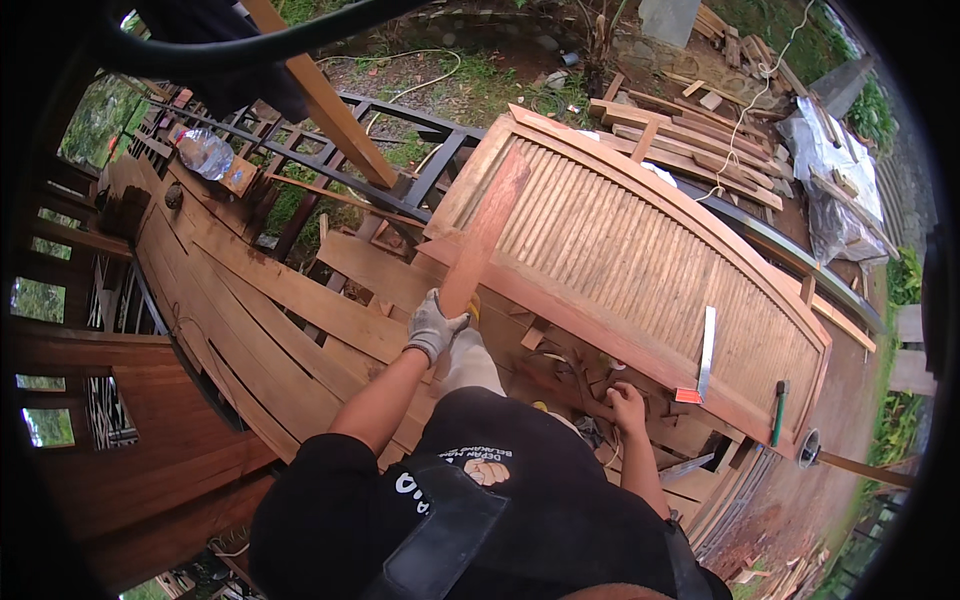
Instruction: The person uses a hand saw to cut a wooden plank, then fits the piece into a slatted wooden frame. They apply glue to the joints and press the wood into place to assemble the furniture.
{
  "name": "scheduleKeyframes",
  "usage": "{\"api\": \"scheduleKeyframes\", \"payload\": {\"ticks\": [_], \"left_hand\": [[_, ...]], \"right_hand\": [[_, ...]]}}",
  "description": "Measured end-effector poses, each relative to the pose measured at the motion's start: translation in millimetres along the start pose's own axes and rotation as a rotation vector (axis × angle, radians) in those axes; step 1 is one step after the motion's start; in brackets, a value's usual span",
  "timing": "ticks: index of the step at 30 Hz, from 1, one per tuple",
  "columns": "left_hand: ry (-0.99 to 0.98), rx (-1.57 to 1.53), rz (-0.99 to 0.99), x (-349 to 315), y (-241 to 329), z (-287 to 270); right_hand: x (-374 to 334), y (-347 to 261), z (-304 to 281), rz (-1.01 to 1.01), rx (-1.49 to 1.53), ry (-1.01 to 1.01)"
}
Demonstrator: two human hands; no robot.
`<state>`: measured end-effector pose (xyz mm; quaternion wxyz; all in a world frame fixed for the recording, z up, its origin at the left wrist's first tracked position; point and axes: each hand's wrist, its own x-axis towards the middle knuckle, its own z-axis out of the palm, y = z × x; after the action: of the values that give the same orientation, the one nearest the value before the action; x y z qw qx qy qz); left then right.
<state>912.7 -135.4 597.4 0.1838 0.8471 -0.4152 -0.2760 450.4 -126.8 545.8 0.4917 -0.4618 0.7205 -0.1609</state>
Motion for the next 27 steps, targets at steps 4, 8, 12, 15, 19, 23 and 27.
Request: {"api": "scheduleKeyframes", "payload": {"ticks": [4,8,12,15,19,23,27], "left_hand": [[-0.028,0.063,-0.040,148,-9,4],[-0.035,0.086,-0.034,270,-31,40],[-0.058,0.103,-0.014,350,-39,64],[-0.149,0.083,-0.039,377,-35,67],[-0.174,0.052,0.054,383,-55,84],[-0.270,-0.056,0.136,400,-66,74],[-0.437,-0.391,0.029,448,-61,77]], "right_hand": [[73,-12,68,0.197,-0.169,0.100],[141,-52,122,0.328,-0.205,0.059],[165,-59,169,0.503,-0.436,0.146],[162,-48,174,0.494,-0.448,0.112],[161,-53,169,0.492,-0.492,0.054],[167,-45,174,0.457,-0.591,0.058],[158,-48,175,0.456,-0.669,0.032]]}}
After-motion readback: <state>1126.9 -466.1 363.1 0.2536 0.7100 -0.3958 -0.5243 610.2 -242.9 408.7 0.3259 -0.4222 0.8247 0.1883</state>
